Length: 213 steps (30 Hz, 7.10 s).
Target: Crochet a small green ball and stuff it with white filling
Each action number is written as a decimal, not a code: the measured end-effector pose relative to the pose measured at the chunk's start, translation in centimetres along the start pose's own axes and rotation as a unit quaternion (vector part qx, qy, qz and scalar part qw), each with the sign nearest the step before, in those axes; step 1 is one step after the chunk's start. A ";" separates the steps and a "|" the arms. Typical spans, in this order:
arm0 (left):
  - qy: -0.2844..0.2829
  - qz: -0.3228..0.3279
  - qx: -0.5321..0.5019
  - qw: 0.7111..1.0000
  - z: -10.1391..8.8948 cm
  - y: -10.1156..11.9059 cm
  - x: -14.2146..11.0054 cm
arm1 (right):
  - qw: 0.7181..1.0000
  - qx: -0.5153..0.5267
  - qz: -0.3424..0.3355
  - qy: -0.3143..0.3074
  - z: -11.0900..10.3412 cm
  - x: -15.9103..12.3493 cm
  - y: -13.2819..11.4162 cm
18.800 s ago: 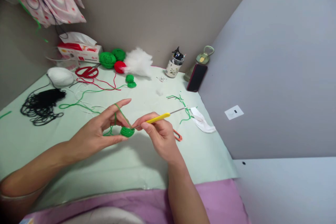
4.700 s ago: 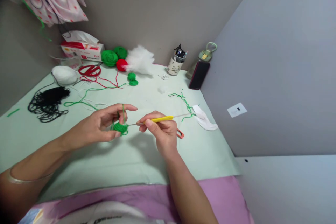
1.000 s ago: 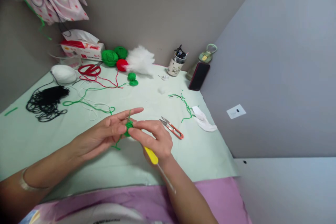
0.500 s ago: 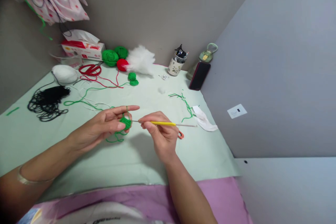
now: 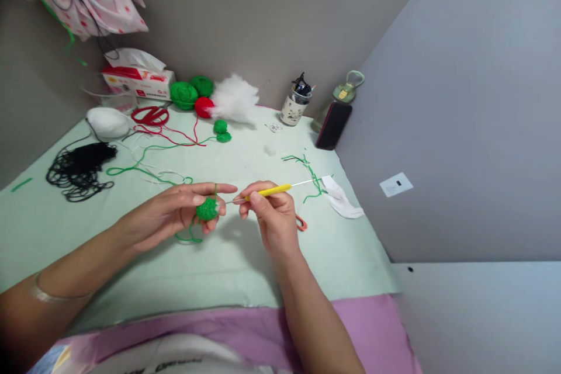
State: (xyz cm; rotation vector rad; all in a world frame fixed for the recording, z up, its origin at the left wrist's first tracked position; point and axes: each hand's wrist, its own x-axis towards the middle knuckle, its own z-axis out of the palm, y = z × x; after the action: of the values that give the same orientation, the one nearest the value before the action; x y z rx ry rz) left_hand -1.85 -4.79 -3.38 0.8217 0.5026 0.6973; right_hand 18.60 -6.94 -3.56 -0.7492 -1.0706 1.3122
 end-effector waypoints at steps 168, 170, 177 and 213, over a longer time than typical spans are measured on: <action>-0.051 -0.054 0.120 0.990 -2.5 -1.5 1.8 | 0.961 0.069 0.237 -0.127 1.0 0.5 1.8; -0.092 -0.062 0.098 0.989 -2.4 -1.3 1.7 | 0.962 0.047 0.237 -0.129 0.8 0.4 1.5; -0.099 -0.055 0.054 0.992 -2.0 -1.2 1.4 | 0.980 -0.071 0.175 -0.064 1.0 0.0 1.6; 0.212 0.025 0.343 0.915 -8.4 9.2 -4.9 | 0.977 0.130 0.099 -0.133 0.2 -0.4 -0.2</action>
State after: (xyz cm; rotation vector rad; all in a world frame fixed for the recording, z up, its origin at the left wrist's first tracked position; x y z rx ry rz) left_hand -13.89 0.18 -0.34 1.3500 1.1645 0.7567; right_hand 18.46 -7.34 -3.37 -0.4998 -1.0248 1.7230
